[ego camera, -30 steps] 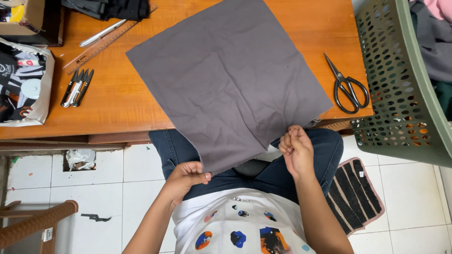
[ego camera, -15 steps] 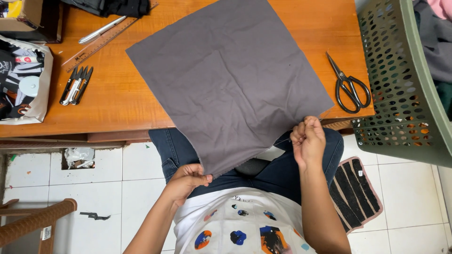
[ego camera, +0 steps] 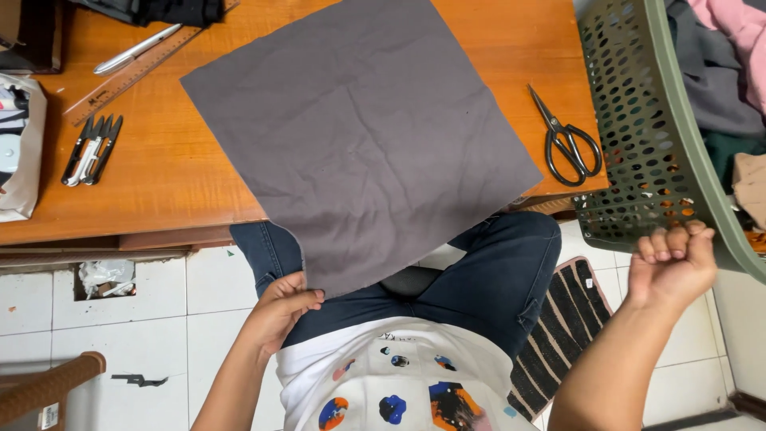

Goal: The person folds a piece of gray fabric on a wooden table. They smooth the fabric with their hands, fold it in half, and then fold it again to create a smaller rectangle.

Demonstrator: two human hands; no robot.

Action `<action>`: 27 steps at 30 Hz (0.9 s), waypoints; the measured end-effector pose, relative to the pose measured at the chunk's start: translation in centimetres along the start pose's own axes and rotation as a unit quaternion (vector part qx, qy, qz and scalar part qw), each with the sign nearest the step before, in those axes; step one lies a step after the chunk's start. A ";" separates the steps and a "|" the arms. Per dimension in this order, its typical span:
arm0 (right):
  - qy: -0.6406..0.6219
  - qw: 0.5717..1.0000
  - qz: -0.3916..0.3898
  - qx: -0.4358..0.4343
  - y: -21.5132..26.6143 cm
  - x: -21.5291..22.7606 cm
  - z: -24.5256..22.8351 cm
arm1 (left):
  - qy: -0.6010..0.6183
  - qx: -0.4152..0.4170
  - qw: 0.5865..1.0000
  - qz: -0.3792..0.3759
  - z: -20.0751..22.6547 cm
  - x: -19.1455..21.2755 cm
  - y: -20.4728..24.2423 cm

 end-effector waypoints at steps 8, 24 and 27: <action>0.262 0.945 -0.127 -0.147 4.3 -8.9 13.3 | 0.024 -0.002 1.000 -0.014 -0.8 -0.8 -0.3; 0.255 0.953 -0.056 -0.156 4.1 -10.1 15.9 | 0.027 0.002 1.000 0.002 -0.3 -0.7 0.1; 0.230 0.959 -0.068 -0.150 3.7 -9.5 16.4 | 0.028 -0.007 1.000 -0.003 -0.5 -0.5 0.0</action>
Point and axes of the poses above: each hand's wrist, its own y-axis away from the middle knuckle, its own x-axis out of the back of the hand, z = x × y, the point moved 10 cm from there along -y, towards the middle knuckle, and after that the axes turned 14 degrees about -x, right-handed, at the moved point
